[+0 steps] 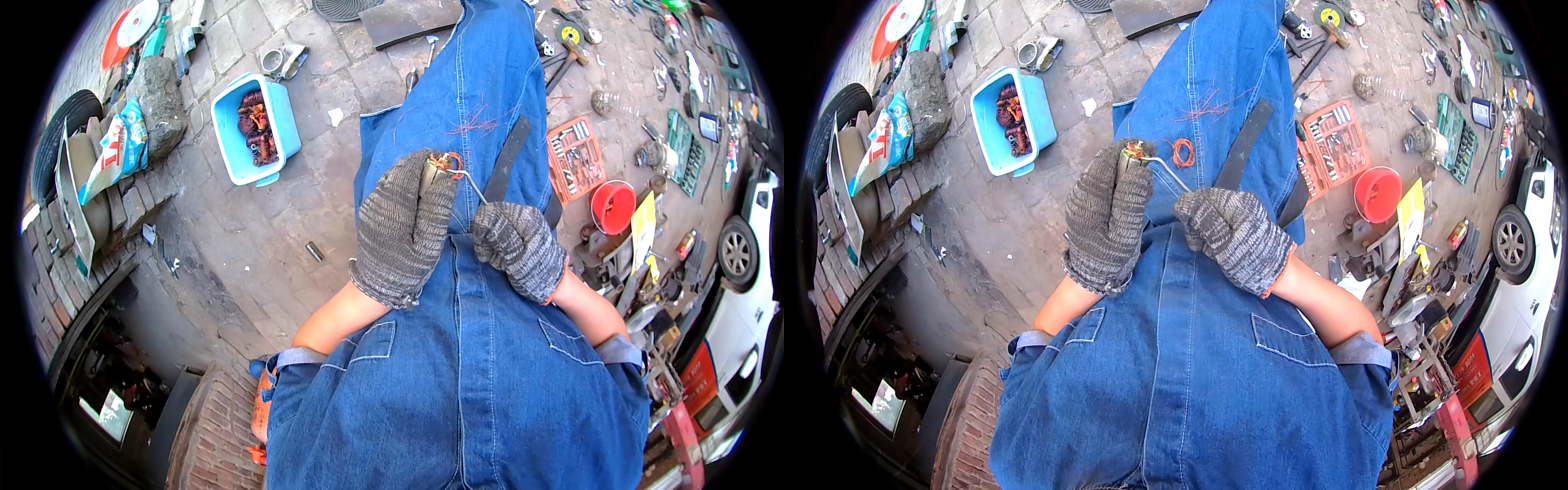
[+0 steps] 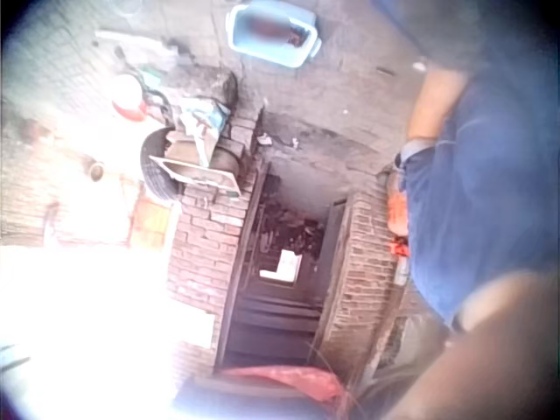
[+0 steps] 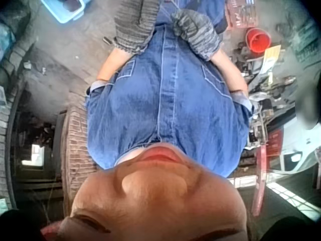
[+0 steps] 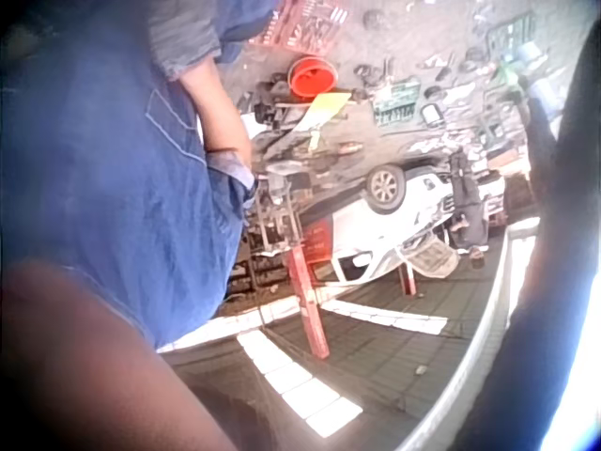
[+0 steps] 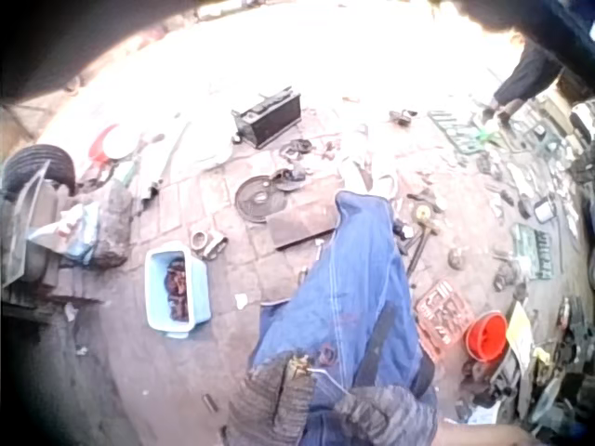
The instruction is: The person sits on the ground in a cluttered workshop and uses pliers to strip the insulation from wires on a small cylindrical electronic component. The person holds the component in one hand and uses the pliers in the other to carefully remove the wire coating.
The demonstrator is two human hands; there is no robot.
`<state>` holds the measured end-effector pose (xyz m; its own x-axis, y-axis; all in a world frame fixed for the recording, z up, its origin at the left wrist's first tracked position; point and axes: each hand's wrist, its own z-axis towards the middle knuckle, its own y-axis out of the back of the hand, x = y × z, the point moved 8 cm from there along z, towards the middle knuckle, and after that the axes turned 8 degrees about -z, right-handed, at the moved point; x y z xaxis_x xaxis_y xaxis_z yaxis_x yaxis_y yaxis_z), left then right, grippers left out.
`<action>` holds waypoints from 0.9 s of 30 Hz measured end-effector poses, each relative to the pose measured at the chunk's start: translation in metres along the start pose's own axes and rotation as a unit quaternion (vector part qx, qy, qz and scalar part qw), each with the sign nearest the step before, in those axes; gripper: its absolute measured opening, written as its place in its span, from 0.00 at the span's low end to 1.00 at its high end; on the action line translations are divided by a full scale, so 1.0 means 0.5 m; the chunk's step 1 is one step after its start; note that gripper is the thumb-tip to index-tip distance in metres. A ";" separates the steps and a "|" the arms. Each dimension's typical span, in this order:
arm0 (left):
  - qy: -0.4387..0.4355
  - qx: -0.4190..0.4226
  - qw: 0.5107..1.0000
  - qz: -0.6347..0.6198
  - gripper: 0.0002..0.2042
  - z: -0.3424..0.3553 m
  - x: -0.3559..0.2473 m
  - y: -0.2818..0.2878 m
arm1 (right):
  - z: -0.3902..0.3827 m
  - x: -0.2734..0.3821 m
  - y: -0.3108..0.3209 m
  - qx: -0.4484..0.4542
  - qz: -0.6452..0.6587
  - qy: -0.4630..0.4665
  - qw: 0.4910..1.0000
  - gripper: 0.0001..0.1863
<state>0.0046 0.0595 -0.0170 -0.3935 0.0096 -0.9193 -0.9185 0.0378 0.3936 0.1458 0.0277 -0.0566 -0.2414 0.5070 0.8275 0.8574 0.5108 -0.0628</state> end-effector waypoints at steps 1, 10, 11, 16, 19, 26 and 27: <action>-0.009 -0.003 1.000 0.006 0.13 -0.003 -0.001 0.002 | 0.001 -0.003 -0.002 0.010 0.024 0.000 1.000 0.17; 0.002 -0.028 0.999 0.031 0.14 -0.005 0.001 0.006 | 0.001 0.049 0.007 -0.033 -0.293 0.130 0.947 0.13; -0.010 -0.037 0.999 0.037 0.14 -0.002 0.000 0.006 | 0.007 0.027 0.011 -0.008 -0.248 0.021 0.968 0.13; -0.014 -0.047 0.996 0.072 0.13 -0.012 -0.006 -0.002 | -0.004 0.002 -0.006 -0.009 -0.100 0.004 0.995 0.12; -0.020 -0.042 0.995 0.084 0.13 -0.015 -0.006 -0.005 | -0.001 -0.030 -0.022 0.083 0.004 -0.010 0.996 0.15; 0.017 -0.035 0.997 0.060 0.13 -0.033 0.020 -0.007 | -0.009 -0.010 -0.036 0.102 -0.204 0.193 0.954 0.24; 0.023 -0.029 0.998 0.054 0.13 -0.034 0.022 -0.009 | -0.013 -0.006 -0.035 0.076 -0.219 0.233 0.945 0.23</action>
<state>0.0036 0.0422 -0.0287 -0.4898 -0.0352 -0.8711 -0.8712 -0.0192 0.4906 0.1345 0.0127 -0.0542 -0.3014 -0.1178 0.9462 0.6376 0.7129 0.2919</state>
